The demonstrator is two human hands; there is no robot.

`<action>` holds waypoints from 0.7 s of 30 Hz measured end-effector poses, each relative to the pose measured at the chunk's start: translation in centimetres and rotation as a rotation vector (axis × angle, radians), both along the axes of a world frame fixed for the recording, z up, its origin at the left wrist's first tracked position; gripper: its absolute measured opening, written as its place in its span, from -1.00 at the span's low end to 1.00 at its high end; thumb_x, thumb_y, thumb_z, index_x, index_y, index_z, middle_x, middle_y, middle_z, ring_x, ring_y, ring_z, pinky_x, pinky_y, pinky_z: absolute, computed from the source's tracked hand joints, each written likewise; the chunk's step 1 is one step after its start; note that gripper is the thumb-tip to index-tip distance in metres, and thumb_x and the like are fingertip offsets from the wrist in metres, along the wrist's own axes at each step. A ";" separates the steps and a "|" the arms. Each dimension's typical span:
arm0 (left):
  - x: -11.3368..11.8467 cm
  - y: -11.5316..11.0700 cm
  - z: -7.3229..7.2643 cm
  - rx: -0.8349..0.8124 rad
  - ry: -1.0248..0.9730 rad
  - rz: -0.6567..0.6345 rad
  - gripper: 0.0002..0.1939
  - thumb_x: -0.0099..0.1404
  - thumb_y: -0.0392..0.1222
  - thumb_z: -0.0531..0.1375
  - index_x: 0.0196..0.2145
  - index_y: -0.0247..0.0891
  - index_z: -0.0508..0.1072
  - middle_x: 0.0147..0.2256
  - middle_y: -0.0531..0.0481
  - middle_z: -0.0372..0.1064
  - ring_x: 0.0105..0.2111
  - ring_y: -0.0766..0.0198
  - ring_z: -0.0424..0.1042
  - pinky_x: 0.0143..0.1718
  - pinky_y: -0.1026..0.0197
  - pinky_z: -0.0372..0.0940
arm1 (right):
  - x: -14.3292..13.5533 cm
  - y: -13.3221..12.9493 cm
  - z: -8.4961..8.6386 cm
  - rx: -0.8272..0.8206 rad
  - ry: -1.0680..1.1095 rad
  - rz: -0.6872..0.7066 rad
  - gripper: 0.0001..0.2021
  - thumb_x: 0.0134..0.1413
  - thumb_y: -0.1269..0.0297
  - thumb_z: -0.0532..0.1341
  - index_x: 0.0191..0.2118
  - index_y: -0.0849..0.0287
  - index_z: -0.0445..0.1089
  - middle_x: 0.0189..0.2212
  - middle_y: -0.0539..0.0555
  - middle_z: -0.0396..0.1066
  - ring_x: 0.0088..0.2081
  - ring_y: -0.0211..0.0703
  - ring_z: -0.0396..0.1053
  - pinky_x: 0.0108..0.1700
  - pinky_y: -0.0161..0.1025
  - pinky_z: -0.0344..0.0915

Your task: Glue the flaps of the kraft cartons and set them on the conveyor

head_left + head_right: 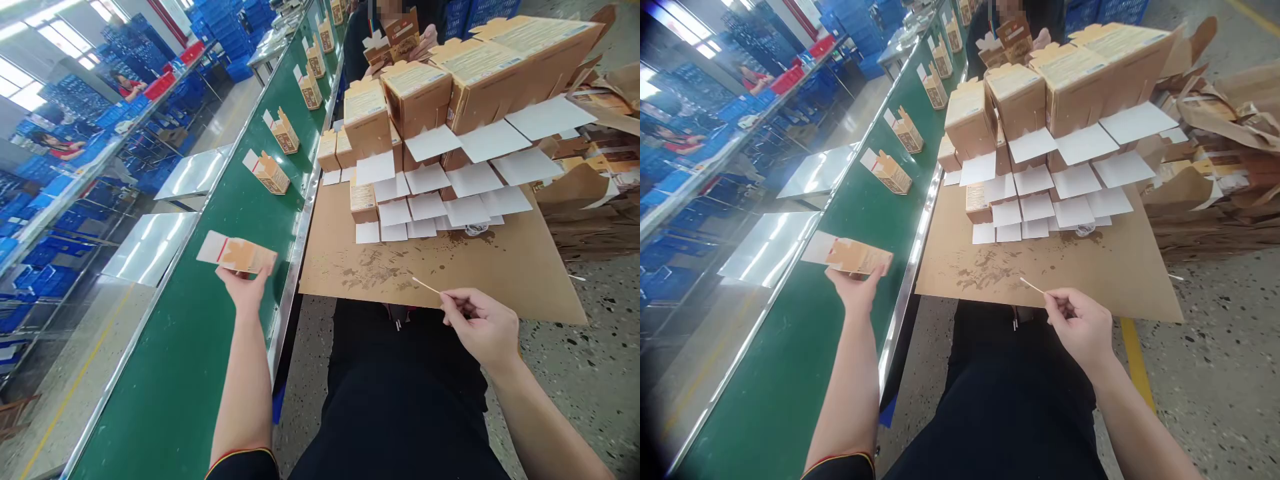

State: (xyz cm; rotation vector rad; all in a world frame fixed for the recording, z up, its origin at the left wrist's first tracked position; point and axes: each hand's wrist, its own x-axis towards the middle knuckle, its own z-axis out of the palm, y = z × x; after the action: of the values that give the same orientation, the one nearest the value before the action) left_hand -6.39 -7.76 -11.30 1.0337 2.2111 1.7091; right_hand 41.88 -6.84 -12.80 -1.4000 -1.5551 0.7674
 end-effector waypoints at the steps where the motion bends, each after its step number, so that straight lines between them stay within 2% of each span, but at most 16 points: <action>1: -1.4 -0.4 -0.1 -0.025 -0.015 0.039 0.02 -0.17 -0.06 0.70 0.07 -0.07 0.16 0.28 -0.27 0.40 0.21 -0.13 0.62 0.34 -0.34 0.51 | 0.0 0.1 0.0 -0.001 0.003 0.000 -0.67 0.45 -0.09 0.36 -0.28 0.01 0.61 -0.56 -0.01 0.55 -0.59 -0.13 0.52 -0.43 -0.18 0.56; 4: -3.4 -0.9 -1.0 -0.114 -0.075 0.103 0.06 -0.18 -0.07 0.73 0.08 -0.07 0.15 0.30 -0.29 0.37 0.25 -0.15 0.60 0.39 -0.39 0.46 | -0.3 0.6 -0.1 -0.005 0.011 0.003 -0.65 0.44 -0.13 0.35 -0.28 0.00 0.61 -0.55 0.01 0.56 -0.58 -0.10 0.53 -0.43 -0.13 0.58; 7: -3.3 -1.6 -2.1 -0.168 -0.139 0.087 0.13 -0.14 -0.10 0.74 0.18 -0.06 0.12 0.33 -0.31 0.34 0.42 -0.19 0.45 0.53 -0.37 0.27 | -0.1 0.8 -0.2 -0.009 0.023 -0.008 -0.60 0.43 -0.20 0.35 -0.29 0.00 0.61 -0.54 0.03 0.57 -0.58 -0.09 0.54 -0.44 -0.12 0.58; 10: -2.2 -3.4 -2.6 -0.191 -0.107 0.207 0.17 -0.04 -0.14 0.70 0.31 -0.03 0.08 0.36 -0.30 0.24 0.56 -0.20 0.23 0.62 -0.37 0.07 | 1.6 0.1 -0.2 -0.009 -0.023 -0.055 -0.57 0.42 -0.23 0.34 -0.29 0.01 0.62 -0.56 0.03 0.55 -0.58 -0.05 0.54 -0.43 -0.06 0.59; 12: -0.6 -4.6 -2.9 -0.110 -0.001 0.302 0.06 0.08 -0.14 0.62 0.34 -0.01 0.09 0.34 -0.25 0.21 0.53 -0.16 0.27 0.59 -0.38 0.14 | 3.4 -0.7 -0.4 -0.019 -0.065 -0.119 -0.60 0.42 -0.22 0.34 -0.28 -0.03 0.64 -0.55 0.04 0.55 -0.56 0.02 0.56 -0.42 0.02 0.62; 14: 2.0 -4.6 -3.4 0.003 0.085 0.244 -0.15 0.18 -0.11 0.54 0.27 -0.02 0.19 0.24 -0.18 0.28 0.38 -0.07 0.42 0.50 -0.35 0.30 | 5.1 -1.6 -0.6 -0.036 -0.078 -0.198 -0.66 0.42 -0.21 0.35 -0.25 -0.10 0.65 -0.54 0.04 0.56 -0.54 0.10 0.56 -0.42 0.11 0.63; 15: 3.5 -3.9 -3.7 0.040 0.086 0.151 -0.27 0.22 -0.09 0.51 0.22 -0.04 0.26 0.18 -0.15 0.33 0.30 -0.03 0.47 0.45 -0.31 0.37 | 5.7 -1.9 -0.8 -0.043 -0.070 -0.230 -0.69 0.41 -0.20 0.35 -0.24 -0.13 0.64 -0.53 0.04 0.55 -0.55 0.12 0.56 -0.44 0.13 0.63; 17: 6.9 -0.7 -4.3 0.044 -0.011 -0.093 -0.45 0.27 -0.03 0.48 0.11 -0.08 0.38 0.06 -0.13 0.41 0.18 0.01 0.55 0.36 -0.22 0.45 | 6.4 -2.0 -1.0 -0.048 -0.044 -0.263 -0.70 0.39 -0.20 0.37 -0.24 -0.15 0.64 -0.55 0.04 0.54 -0.57 0.13 0.54 -0.49 0.14 0.61; 19: 10.1 4.6 -4.5 0.010 -0.141 -0.274 -0.53 0.30 0.01 0.45 0.09 -0.10 0.46 0.03 -0.15 0.47 0.13 0.03 0.58 0.29 -0.12 0.50 | 6.2 -1.7 -0.9 -0.041 -0.033 -0.249 -0.66 0.37 -0.23 0.38 -0.27 -0.11 0.64 -0.56 0.05 0.54 -0.60 0.11 0.52 -0.52 0.10 0.59; 21: 12.5 10.8 -4.1 -0.031 -0.251 -0.372 -0.62 0.37 0.02 0.41 0.07 -0.11 0.51 0.04 -0.17 0.52 0.13 0.05 0.60 0.23 -0.04 0.53 | 5.4 -1.4 -0.3 -0.016 -0.038 -0.216 -0.58 0.36 -0.28 0.37 -0.30 -0.05 0.64 -0.56 0.07 0.55 -0.61 0.06 0.52 -0.52 0.04 0.59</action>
State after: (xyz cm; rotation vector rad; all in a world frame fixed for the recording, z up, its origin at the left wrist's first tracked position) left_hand 6.10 3.00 -15.44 1.0752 1.7573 1.5379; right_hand 47.27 -8.20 -13.14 -1.5720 -1.4002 0.6266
